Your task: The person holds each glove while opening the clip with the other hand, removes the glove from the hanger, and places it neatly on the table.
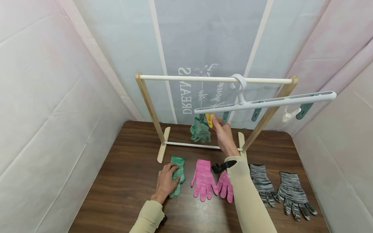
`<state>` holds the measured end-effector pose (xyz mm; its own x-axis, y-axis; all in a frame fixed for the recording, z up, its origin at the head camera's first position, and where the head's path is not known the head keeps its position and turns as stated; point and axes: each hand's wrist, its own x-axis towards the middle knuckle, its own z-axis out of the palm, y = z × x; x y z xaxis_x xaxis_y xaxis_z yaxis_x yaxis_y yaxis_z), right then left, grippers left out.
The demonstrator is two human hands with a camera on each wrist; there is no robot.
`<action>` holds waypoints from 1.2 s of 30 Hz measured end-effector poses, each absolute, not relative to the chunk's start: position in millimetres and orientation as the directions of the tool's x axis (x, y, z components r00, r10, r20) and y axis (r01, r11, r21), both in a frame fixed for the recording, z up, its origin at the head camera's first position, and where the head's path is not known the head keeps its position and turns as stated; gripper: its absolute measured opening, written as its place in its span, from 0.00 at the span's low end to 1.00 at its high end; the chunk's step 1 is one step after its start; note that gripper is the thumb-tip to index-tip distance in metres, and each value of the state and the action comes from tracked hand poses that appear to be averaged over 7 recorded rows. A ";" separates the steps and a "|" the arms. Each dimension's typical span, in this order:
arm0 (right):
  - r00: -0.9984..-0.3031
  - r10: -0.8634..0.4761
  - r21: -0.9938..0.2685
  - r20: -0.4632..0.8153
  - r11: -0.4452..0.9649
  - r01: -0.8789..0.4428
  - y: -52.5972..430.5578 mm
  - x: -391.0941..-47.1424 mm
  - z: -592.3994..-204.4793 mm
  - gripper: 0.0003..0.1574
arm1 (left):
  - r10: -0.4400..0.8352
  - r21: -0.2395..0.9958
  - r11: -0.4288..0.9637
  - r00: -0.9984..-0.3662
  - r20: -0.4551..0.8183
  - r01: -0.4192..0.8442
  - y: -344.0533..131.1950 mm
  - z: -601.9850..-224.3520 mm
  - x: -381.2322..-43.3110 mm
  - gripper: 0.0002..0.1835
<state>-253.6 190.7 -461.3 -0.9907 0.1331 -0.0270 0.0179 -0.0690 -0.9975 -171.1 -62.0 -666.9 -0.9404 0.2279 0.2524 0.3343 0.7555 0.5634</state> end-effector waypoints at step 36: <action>-0.998 0.041 -0.990 0.037 -0.132 -0.042 193.9 -248.2 -460.6 0.25 | 0.268 0.922 0.309 -0.951 0.152 0.234 -12.3 -554.7 -285.0 0.35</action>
<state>-248.2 193.9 -460.6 -0.9985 0.0405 0.0372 -0.0423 -0.1325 -0.9903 -285.0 -12.3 -554.7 -0.9514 0.2681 0.1517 0.2340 0.3087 0.9219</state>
